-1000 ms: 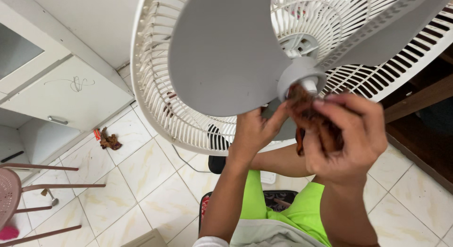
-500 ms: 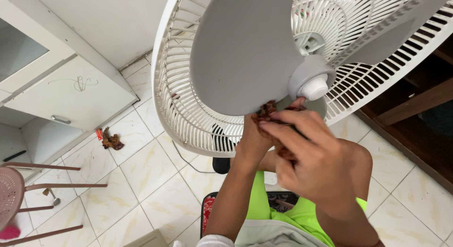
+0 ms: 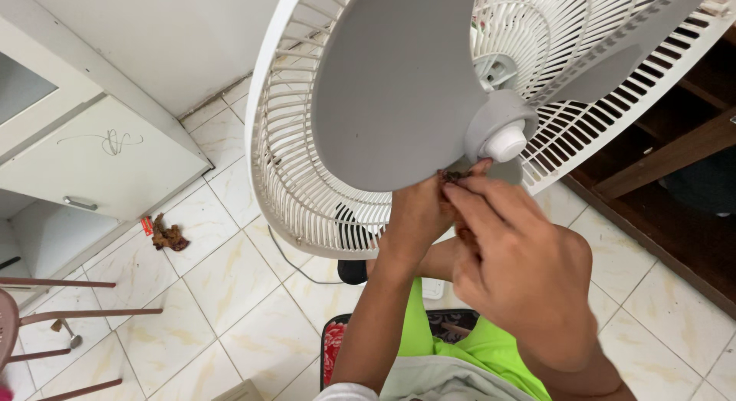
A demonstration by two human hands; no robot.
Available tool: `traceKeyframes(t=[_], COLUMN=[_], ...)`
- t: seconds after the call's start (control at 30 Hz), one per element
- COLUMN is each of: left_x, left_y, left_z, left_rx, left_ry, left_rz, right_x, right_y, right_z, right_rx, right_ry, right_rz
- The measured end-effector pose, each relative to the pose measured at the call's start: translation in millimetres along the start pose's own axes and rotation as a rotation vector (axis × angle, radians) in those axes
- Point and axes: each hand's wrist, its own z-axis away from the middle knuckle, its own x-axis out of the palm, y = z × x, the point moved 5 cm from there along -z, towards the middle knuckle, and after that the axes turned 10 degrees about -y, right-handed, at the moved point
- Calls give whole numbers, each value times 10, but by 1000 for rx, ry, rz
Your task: The person wipes the blades and motor housing of a standing electric fan using a cloth. They rotate the fan head to reach different areas and continue wiping the front grille and control panel.
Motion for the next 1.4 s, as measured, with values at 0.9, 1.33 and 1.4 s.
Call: traceKeyframes(t=[0.9,1.33,1.4], left_x=[-131,-574,-769], left_y=[147,531,775], left_z=[-8,-209,-133], left_rx=[263,-187,149], left_ry=[194,-177,68], left_rz=[-188,-240,27], right_x=[-66,-72,-80], right_y=[-48,166,211], right_z=[-297,-351,-374], right_rx=[-223,-443,-435], right_ry=[353,222,239], right_rz=[277,-26,-27])
